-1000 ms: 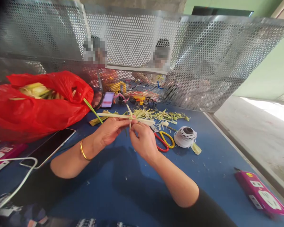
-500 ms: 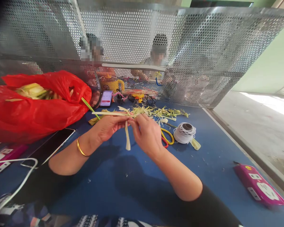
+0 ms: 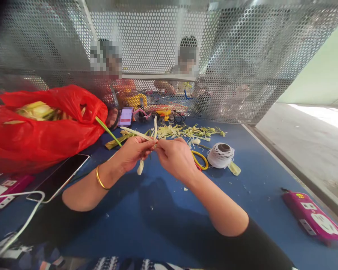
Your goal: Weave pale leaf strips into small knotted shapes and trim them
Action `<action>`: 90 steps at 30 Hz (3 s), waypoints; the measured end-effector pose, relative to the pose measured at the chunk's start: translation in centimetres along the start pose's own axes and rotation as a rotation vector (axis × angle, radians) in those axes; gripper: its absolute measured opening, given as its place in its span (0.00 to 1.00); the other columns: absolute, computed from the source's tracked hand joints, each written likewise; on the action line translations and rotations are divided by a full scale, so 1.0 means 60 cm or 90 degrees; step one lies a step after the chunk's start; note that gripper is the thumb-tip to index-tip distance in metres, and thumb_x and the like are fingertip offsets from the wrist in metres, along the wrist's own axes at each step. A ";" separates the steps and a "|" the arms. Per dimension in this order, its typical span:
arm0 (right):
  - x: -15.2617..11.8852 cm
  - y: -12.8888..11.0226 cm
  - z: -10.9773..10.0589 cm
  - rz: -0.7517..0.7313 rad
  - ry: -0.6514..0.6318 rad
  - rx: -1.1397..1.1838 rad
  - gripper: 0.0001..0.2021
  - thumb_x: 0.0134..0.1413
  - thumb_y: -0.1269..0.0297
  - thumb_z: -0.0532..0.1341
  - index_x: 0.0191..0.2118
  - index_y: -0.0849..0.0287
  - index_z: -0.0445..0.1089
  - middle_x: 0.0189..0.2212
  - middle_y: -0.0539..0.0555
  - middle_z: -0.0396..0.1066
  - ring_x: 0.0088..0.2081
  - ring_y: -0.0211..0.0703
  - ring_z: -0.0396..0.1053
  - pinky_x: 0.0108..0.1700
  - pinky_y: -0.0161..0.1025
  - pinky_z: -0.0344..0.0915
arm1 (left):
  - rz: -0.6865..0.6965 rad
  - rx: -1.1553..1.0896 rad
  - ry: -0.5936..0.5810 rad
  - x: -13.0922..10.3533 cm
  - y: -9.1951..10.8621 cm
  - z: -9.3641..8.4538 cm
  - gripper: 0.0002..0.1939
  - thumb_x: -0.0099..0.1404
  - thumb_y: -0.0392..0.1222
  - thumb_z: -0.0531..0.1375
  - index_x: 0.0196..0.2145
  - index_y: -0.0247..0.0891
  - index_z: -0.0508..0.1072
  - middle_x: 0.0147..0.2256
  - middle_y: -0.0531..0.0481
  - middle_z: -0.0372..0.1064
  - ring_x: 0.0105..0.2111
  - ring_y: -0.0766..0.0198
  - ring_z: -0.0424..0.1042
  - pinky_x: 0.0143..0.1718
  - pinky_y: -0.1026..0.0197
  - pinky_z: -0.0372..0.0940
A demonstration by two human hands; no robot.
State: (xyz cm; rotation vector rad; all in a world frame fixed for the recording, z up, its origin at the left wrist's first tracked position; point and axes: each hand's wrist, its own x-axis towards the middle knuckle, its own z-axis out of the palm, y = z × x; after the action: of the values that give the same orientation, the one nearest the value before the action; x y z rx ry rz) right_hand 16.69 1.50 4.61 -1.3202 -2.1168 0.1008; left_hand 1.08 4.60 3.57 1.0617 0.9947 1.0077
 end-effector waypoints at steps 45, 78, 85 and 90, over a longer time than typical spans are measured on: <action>0.020 0.024 0.021 0.218 -0.029 0.427 0.07 0.46 0.64 0.64 0.22 0.60 0.69 0.16 0.45 0.64 0.21 0.32 0.57 0.25 0.34 0.52 | -0.019 0.258 -0.174 -0.023 -0.019 0.022 0.12 0.56 0.45 0.67 0.21 0.34 0.77 0.13 0.54 0.61 0.15 0.73 0.56 0.18 0.66 0.51; 0.020 0.051 -0.037 -0.010 0.087 0.042 0.09 0.57 0.63 0.59 0.36 0.57 0.78 0.36 0.56 0.78 0.36 0.44 0.72 0.40 0.41 0.62 | -0.034 0.020 -0.086 -0.008 0.004 -0.005 0.10 0.59 0.44 0.67 0.28 0.33 0.81 0.22 0.48 0.74 0.22 0.68 0.71 0.24 0.67 0.63; 0.001 -0.002 -0.012 0.083 -0.015 0.076 0.15 0.56 0.55 0.61 0.25 0.57 0.75 0.19 0.49 0.67 0.23 0.36 0.61 0.28 0.36 0.52 | 0.031 -0.143 -0.057 -0.004 0.007 -0.004 0.02 0.56 0.33 0.66 0.30 0.32 0.81 0.30 0.45 0.79 0.32 0.65 0.76 0.41 0.63 0.68; -0.003 -0.021 0.037 0.187 -0.048 0.145 0.16 0.54 0.58 0.60 0.18 0.57 0.64 0.14 0.46 0.57 0.20 0.34 0.52 0.25 0.36 0.47 | 0.028 -0.151 -0.041 -0.004 0.003 -0.001 0.05 0.53 0.36 0.69 0.30 0.33 0.81 0.28 0.46 0.78 0.30 0.64 0.75 0.36 0.63 0.67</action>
State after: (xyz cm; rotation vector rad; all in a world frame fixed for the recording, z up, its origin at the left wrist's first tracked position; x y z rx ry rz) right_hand 14.53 1.28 3.24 -1.4963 -1.8914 0.5067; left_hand 0.95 4.41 3.80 0.9165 0.7807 1.0906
